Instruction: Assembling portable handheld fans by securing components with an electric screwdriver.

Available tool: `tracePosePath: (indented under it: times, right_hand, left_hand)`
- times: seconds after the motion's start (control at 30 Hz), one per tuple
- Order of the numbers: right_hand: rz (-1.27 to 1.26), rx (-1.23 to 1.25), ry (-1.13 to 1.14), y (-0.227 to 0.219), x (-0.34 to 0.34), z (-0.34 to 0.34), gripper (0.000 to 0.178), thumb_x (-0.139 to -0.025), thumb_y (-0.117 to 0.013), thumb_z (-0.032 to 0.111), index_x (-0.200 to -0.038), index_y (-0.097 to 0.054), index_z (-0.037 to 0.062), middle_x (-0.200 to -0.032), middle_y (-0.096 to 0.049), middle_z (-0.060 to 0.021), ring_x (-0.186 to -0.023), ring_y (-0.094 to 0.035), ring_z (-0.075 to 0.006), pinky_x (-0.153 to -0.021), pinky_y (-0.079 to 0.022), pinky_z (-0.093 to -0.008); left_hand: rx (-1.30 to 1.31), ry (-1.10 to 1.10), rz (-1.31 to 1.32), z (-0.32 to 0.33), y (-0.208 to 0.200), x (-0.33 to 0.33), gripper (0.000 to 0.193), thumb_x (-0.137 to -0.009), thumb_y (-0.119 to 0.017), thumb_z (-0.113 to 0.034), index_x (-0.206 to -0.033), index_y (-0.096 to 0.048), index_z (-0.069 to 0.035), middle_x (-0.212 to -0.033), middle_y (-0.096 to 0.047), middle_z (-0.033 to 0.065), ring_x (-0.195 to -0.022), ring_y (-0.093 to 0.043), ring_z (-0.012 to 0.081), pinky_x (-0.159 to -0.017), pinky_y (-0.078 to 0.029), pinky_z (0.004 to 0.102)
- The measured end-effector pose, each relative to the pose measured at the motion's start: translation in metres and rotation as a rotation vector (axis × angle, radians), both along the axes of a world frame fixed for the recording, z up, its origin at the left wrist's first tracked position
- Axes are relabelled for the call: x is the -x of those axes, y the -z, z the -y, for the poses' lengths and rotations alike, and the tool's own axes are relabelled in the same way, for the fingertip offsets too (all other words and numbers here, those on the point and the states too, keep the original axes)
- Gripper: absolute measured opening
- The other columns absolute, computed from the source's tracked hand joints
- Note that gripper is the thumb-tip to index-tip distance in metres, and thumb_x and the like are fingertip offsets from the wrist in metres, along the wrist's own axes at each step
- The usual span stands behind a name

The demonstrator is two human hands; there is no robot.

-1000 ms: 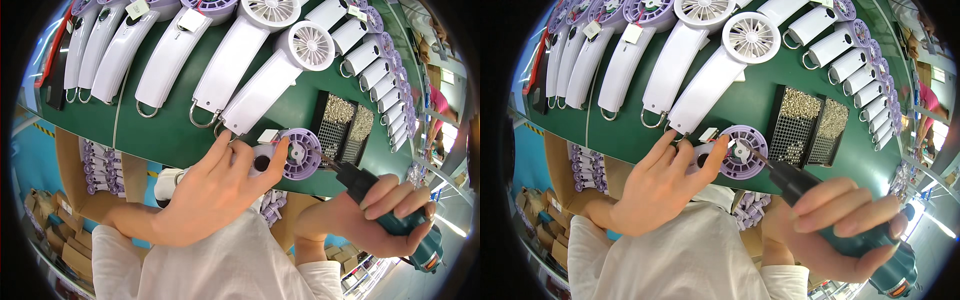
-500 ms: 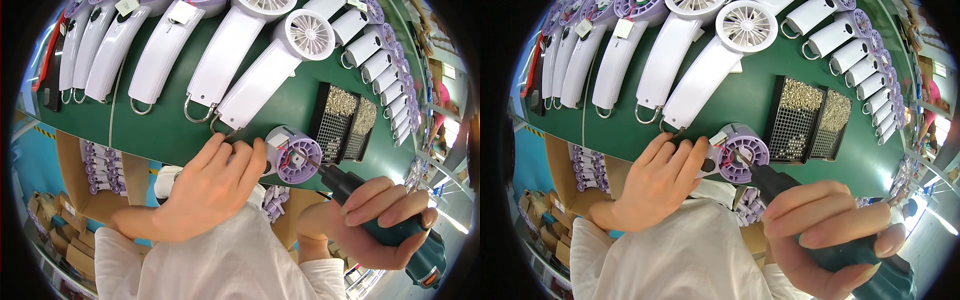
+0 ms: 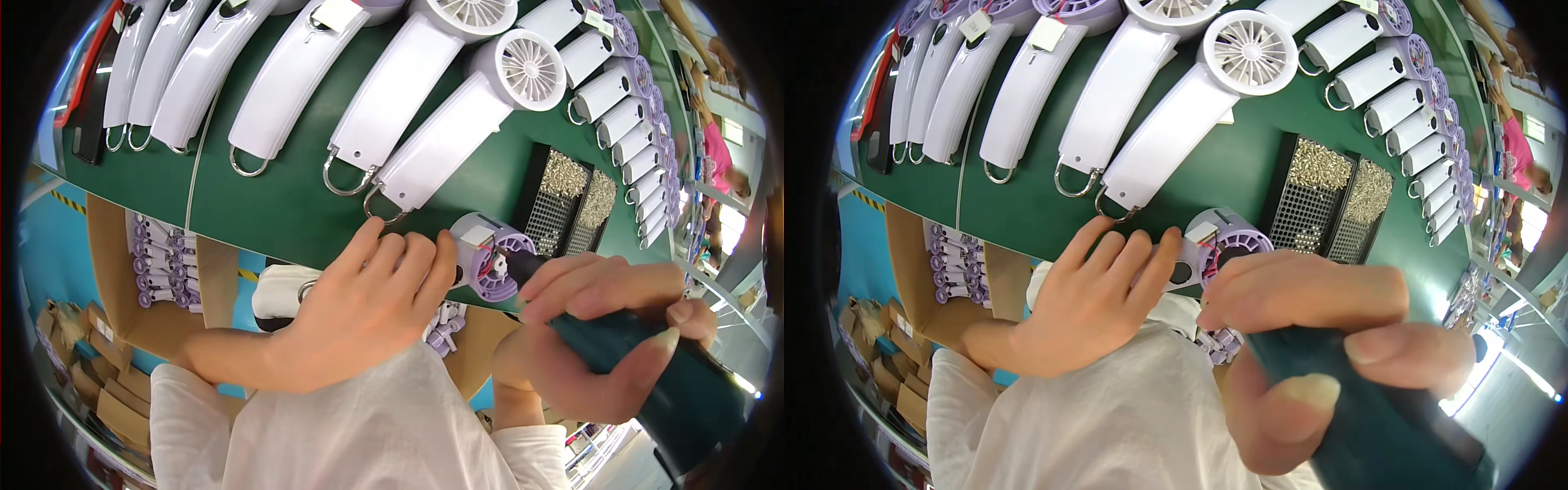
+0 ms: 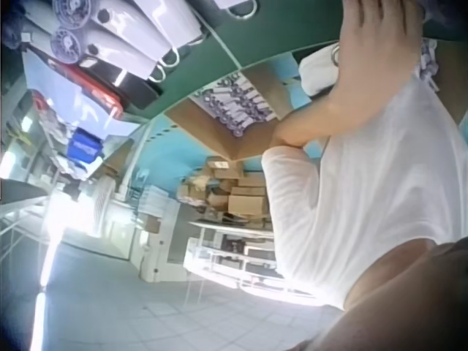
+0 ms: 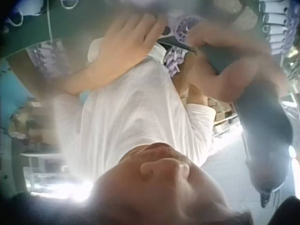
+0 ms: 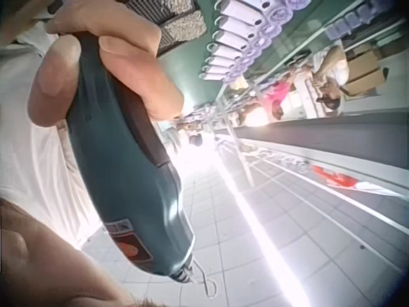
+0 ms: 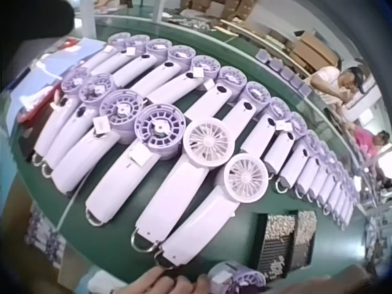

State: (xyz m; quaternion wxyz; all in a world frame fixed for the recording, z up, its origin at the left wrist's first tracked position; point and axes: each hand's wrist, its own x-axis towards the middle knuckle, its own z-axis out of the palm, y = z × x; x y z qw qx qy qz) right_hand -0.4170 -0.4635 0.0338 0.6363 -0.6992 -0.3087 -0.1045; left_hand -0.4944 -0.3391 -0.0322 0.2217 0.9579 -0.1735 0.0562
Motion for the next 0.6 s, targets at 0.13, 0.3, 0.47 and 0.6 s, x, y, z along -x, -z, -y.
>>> tracePosePath:
  times: [0.13,0.3,0.47,0.6]
  right_hand:
    - [0.053,-0.043,-0.084,0.007,-0.003,0.003,0.022,-0.095,-0.033,0.025,-0.106,-0.037,0.0064,-0.069,-0.046,-0.0133,-0.035,-0.042,-0.0212,-0.033,-0.044,-0.0351]
    - [-0.024,-0.069,-0.032,0.005,-0.001,0.005,0.016,-0.093,-0.035,0.021,-0.099,-0.038,0.0064,-0.062,-0.043,-0.0115,-0.032,-0.040,-0.0205,-0.032,-0.043,-0.0358]
    - [0.011,-0.081,-0.044,0.007,0.000,0.003,0.016,-0.092,-0.035,0.019,-0.100,-0.039,0.0060,-0.063,-0.044,-0.0115,-0.033,-0.040,-0.0210,-0.032,-0.043,-0.0363]
    - [-0.029,-0.061,-0.142,0.001,-0.006,0.014,0.025,-0.093,-0.038,0.024,-0.110,-0.043,0.0068,-0.065,-0.045,-0.0103,-0.035,-0.041,-0.0206,-0.035,-0.045,-0.0358]
  left_hand:
    - [0.072,-0.020,0.053,0.000,0.006,-0.001,0.041,-0.071,-0.059,-0.007,-0.110,-0.058,0.006,-0.085,-0.051,0.0089,-0.070,-0.049,0.0195,-0.082,-0.044,0.0344]
    - [0.057,-0.015,0.041,0.001,0.006,0.002,0.043,-0.070,-0.059,-0.006,-0.111,-0.057,0.006,-0.087,-0.052,0.0093,-0.071,-0.049,0.0188,-0.078,-0.043,0.0312]
    - [0.064,-0.026,0.022,0.000,0.002,0.004,0.045,-0.070,-0.058,-0.007,-0.114,-0.057,0.003,-0.085,-0.051,0.0066,-0.069,-0.047,0.0180,-0.067,-0.041,0.0291]
    - [0.091,-0.022,0.010,0.002,0.002,0.002,0.048,-0.069,-0.058,-0.009,-0.117,-0.057,-0.006,-0.085,-0.051,0.0038,-0.067,-0.047,0.0170,-0.058,-0.038,0.0271]
